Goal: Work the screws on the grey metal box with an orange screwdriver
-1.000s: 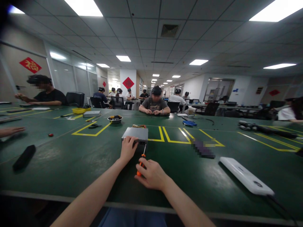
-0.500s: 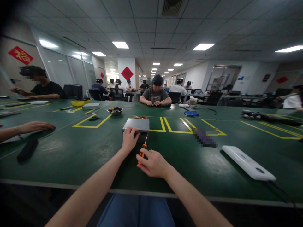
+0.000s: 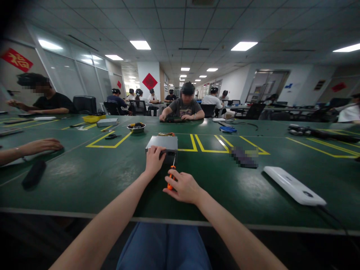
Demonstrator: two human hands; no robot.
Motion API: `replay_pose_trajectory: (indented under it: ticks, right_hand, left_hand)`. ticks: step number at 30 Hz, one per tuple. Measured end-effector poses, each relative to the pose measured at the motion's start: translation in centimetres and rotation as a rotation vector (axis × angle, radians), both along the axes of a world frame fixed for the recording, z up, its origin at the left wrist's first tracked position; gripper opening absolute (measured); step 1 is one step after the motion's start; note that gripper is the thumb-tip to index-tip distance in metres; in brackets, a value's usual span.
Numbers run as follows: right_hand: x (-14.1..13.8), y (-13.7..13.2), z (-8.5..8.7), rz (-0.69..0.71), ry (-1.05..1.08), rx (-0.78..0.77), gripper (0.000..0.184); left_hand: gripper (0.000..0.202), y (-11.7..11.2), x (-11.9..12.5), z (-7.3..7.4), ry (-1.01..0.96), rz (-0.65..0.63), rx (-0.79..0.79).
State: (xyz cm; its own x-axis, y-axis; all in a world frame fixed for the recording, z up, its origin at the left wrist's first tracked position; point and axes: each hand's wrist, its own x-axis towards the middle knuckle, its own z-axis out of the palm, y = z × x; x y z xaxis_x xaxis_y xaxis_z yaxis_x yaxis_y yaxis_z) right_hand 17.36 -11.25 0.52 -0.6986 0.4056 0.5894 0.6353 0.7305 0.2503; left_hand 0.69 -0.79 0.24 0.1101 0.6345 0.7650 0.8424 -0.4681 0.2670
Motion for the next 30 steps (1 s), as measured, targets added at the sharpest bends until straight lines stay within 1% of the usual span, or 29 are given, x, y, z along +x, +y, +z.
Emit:
replay_pose_trajectory:
  ticks: [5, 9, 13, 18, 24, 30]
  right_hand:
    - [0.3, 0.5, -0.4, 0.047, 0.168, 0.079, 0.028]
    - [0.3, 0.6, -0.3, 0.116, 0.137, 0.139, 0.026]
    - [-0.2, 0.9, -0.3, 0.138, 0.081, 0.094, 0.025]
    - [-0.6, 1.2, -0.2, 0.148, 0.059, 0.048, 0.026]
    - [-0.7, 1.2, -0.2, 0.15, 0.053, 0.031, 0.026]
    - [-0.8, 1.4, -0.4, 0.137, -0.013, 0.002, 0.029]
  left_hand:
    - [0.023, 0.0, 0.0, 0.0, -0.011, -0.009, 0.002]
    - [0.023, 0.0, 0.0, 0.0, -0.01, -0.008, 0.001]
    - [0.022, 0.1, 0.1, 0.0, -0.017, -0.012, 0.006]
    - [0.022, 0.2, 0.0, -0.2, -0.023, -0.01, 0.0]
    - [0.022, 0.2, 0.0, -0.1, -0.033, -0.008, -0.011]
    - [0.022, 0.0, 0.0, 0.0, -0.028, -0.001, -0.028]
